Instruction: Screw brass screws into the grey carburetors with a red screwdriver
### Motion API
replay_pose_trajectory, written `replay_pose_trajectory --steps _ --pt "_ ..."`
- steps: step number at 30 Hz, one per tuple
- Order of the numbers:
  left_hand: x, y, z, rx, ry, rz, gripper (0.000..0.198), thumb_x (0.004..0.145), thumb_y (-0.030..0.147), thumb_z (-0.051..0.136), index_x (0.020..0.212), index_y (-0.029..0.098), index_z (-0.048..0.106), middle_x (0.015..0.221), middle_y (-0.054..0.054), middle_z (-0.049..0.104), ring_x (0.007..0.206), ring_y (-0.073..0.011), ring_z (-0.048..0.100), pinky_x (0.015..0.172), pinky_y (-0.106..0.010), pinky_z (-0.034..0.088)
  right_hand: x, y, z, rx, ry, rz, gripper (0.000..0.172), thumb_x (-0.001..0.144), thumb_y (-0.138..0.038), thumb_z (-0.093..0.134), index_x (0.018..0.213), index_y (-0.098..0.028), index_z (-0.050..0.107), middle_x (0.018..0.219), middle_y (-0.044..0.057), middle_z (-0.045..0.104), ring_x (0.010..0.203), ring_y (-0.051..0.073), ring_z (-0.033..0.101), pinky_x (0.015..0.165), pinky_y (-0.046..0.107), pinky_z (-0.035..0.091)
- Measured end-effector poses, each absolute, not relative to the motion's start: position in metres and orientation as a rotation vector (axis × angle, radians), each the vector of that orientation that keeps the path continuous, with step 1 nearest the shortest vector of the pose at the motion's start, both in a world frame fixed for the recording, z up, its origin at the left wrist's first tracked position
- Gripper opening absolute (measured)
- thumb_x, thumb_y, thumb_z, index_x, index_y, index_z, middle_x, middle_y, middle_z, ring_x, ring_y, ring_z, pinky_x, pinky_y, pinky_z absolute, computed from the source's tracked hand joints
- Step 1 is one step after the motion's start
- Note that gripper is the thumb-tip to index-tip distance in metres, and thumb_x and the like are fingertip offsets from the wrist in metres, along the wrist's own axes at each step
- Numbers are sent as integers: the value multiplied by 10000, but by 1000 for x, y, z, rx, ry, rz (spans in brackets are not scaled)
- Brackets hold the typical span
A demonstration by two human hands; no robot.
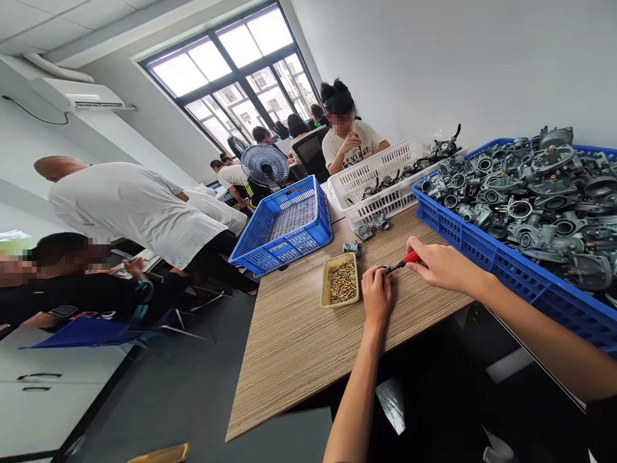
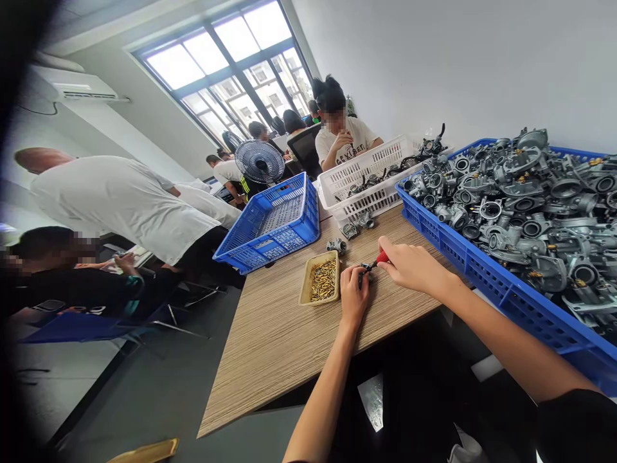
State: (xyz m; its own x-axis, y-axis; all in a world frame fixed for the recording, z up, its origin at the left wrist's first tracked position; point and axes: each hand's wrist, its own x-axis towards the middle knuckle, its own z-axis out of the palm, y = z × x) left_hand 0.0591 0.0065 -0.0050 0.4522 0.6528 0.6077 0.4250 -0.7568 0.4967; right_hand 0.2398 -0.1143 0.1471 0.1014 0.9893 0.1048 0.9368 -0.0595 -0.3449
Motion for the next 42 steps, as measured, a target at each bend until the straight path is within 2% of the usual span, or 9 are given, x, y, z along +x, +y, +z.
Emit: replay_pose_trajectory --steps 4,10,13,17,23,26,31,37,42 --pt "58 6 -5 2446 935 1177 161 1044 224 521 1102 243 670 1177 -99 666 1154 -247 610 1006 -435 519 241 -112 146 -2187 -1864 154 269 1082 -457 471 1181 -207 481 908 107 764 840 310 752 638 310 399" --pt "59 6 -5 2437 941 1187 165 1040 217 524 1102 243 675 1175 -99 665 1156 -248 612 1012 -441 518 244 -115 148 -2028 -1911 280 195 1052 -325 520 1218 -238 465 1012 73 773 899 274 753 638 289 388" --pt "59 6 -5 2433 938 1193 156 1037 211 527 1098 244 666 1165 -99 666 1146 -247 615 1009 -435 517 241 -114 148 -2098 -1916 221 191 1070 -365 499 1192 -219 483 966 93 772 875 294 752 648 301 390" --pt "60 5 -4 2424 948 1199 113 1018 234 575 1109 242 642 1150 -93 667 1139 -249 616 1015 -434 511 241 -113 145 -2191 -1900 124 275 1086 -459 471 1176 -200 491 900 110 766 835 314 751 649 310 389" --pt "60 6 -4 2388 960 1190 93 1016 247 581 1101 246 620 1139 -86 670 1126 -249 614 1018 -435 508 239 -116 149 -2042 -1951 226 202 1054 -309 523 1229 -227 463 1006 73 773 912 282 756 640 295 367" --pt "60 7 -5 2379 959 1194 83 1020 254 576 1092 244 617 1132 -87 671 1118 -248 613 1012 -434 510 236 -116 151 -2095 -1949 195 172 1077 -337 499 1191 -212 477 967 85 774 881 291 755 621 301 342" --pt "60 7 -6 2380 954 1192 84 1032 256 561 1095 241 614 1130 -84 671 1113 -246 609 1013 -431 507 237 -114 148 -2160 -1911 129 240 1094 -431 495 1154 -200 477 890 88 767 826 290 752 602 293 309" --pt "60 6 -6 2377 946 1203 75 1030 249 564 1084 239 616 1124 -86 674 1105 -249 609 1006 -429 508 239 -116 147 -2015 -1936 204 203 1058 -324 555 1208 -228 457 940 52 770 859 274 758 606 284 310" --pt "61 7 -6 2383 941 1220 76 1031 245 564 1083 240 620 1122 -84 673 1106 -245 611 1009 -425 507 238 -114 147 -2123 -1919 146 207 1086 -402 508 1150 -207 481 859 72 756 807 292 747 588 303 271"
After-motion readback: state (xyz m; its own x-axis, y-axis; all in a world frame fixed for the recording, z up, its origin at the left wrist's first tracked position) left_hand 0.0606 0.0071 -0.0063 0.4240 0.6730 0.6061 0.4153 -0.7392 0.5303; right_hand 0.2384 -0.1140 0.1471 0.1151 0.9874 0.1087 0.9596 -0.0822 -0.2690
